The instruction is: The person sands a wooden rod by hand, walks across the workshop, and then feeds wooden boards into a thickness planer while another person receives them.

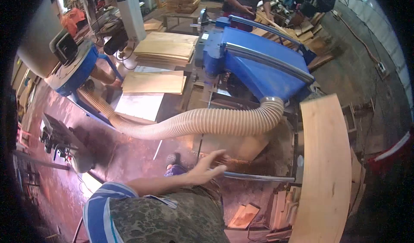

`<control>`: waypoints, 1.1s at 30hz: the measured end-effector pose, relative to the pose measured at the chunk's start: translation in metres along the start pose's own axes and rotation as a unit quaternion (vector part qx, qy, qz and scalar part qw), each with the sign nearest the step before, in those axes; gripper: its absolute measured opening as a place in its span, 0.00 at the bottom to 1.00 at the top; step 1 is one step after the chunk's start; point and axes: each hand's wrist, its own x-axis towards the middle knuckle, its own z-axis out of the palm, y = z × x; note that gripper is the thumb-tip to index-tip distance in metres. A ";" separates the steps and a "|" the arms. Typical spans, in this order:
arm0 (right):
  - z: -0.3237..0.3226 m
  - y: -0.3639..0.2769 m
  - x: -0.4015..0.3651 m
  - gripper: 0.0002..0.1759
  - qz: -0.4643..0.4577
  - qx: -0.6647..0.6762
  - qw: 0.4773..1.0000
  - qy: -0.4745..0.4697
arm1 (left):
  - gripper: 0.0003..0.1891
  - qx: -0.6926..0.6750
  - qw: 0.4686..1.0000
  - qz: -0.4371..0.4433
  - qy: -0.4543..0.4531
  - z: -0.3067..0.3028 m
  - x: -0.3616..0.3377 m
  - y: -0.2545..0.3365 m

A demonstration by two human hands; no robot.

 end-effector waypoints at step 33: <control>0.341 -0.040 -0.227 0.17 0.222 -0.011 0.913 -0.342 | 0.44 -0.034 0.842 -0.031 0.537 -0.362 0.041 -0.128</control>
